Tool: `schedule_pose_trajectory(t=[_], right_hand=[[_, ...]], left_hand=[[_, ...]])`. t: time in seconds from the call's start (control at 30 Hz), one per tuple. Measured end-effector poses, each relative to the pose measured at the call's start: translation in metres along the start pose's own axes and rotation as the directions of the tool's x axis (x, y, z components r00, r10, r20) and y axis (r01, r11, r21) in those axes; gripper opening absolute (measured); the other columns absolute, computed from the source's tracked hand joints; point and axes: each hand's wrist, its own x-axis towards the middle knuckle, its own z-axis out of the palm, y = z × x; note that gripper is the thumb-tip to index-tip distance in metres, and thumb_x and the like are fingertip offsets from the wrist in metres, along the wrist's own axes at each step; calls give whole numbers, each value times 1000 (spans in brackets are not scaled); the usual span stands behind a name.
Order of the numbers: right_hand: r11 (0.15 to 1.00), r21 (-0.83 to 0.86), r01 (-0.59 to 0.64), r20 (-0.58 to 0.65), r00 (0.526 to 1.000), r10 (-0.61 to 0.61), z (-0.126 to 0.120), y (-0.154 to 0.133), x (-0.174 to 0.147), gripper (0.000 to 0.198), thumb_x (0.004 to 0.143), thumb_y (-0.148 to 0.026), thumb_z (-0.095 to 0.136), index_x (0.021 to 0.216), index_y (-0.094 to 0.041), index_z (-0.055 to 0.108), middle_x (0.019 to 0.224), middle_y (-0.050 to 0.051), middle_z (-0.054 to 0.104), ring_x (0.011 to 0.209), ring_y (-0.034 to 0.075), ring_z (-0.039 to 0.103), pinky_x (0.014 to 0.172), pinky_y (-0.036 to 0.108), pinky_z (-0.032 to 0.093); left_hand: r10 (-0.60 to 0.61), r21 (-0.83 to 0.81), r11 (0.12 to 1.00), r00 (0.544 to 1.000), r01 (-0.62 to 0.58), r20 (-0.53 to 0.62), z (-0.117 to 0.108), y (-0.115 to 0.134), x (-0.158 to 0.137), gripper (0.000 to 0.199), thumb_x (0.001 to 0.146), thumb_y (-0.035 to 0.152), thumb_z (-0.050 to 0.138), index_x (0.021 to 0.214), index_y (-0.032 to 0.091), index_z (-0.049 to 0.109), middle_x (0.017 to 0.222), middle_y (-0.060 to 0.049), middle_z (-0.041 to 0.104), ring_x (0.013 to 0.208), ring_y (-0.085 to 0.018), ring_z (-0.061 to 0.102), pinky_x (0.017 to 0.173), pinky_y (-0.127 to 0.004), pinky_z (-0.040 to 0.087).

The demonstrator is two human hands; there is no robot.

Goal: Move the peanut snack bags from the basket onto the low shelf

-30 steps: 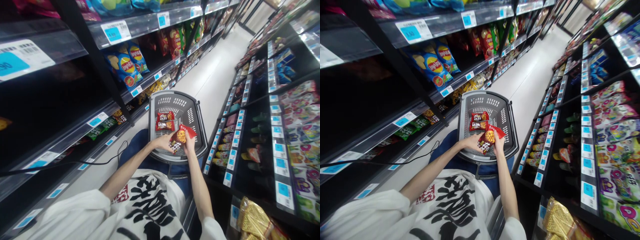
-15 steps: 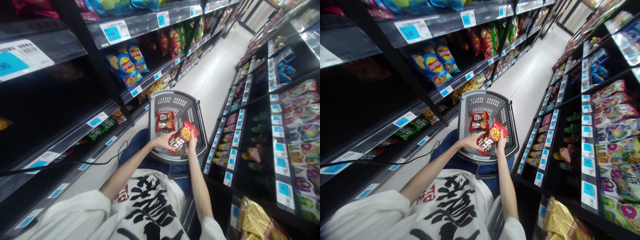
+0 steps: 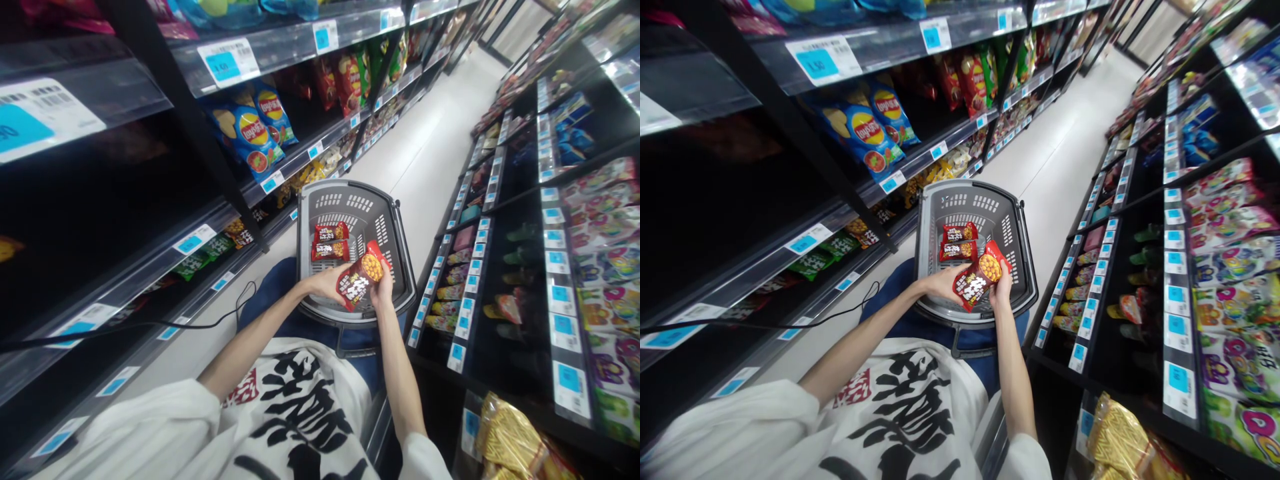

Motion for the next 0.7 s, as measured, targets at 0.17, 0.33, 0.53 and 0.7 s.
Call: schedule_pose_trajectory(t=[0.17, 0.33, 0.53, 0.7], right_hand=[[1000, 24, 3, -12, 1000, -3, -4, 2, 6, 28, 76, -34, 73, 95, -14, 68, 91, 2, 75, 74, 14, 69, 67, 24, 57], [1000, -5, 4, -24, 1000, -4, -7, 4, 6, 24, 75, -34, 74, 87, -14, 67, 87, 3, 75, 73, 14, 69, 69, 25, 58], [999, -31, 13, -35, 999, -14, -8, 7, 7, 26, 76, -36, 74, 87, -14, 68, 92, 6, 76, 73, 16, 70, 67, 27, 59], [998, -40, 47, -35, 998, -49, -7, 7, 6, 25, 77, -36, 75, 86, -14, 67, 87, 5, 75, 68, 15, 68, 70, 29, 60]], left_hand=[[30, -74, 997, 998, -26, 58, -1, 1, 0, 128, 49, 36, 95, 158, 13, 30, 149, -18, 52, 132, -35, 56, 112, -44, 44], [67, -132, 990, 995, -56, 77, -1, 1, 0, 128, 48, 38, 96, 157, 13, 33, 149, -19, 52, 131, -34, 57, 110, -43, 46], [55, -140, 989, 995, -43, 87, 0, 2, 0, 128, 47, 40, 96, 156, 12, 34, 148, -20, 52, 131, -35, 57, 111, -44, 46], [64, -125, 991, 995, -54, 81, 0, 2, 0, 129, 49, 42, 95, 157, 14, 32, 151, -19, 50, 133, -34, 55, 112, -43, 45]])
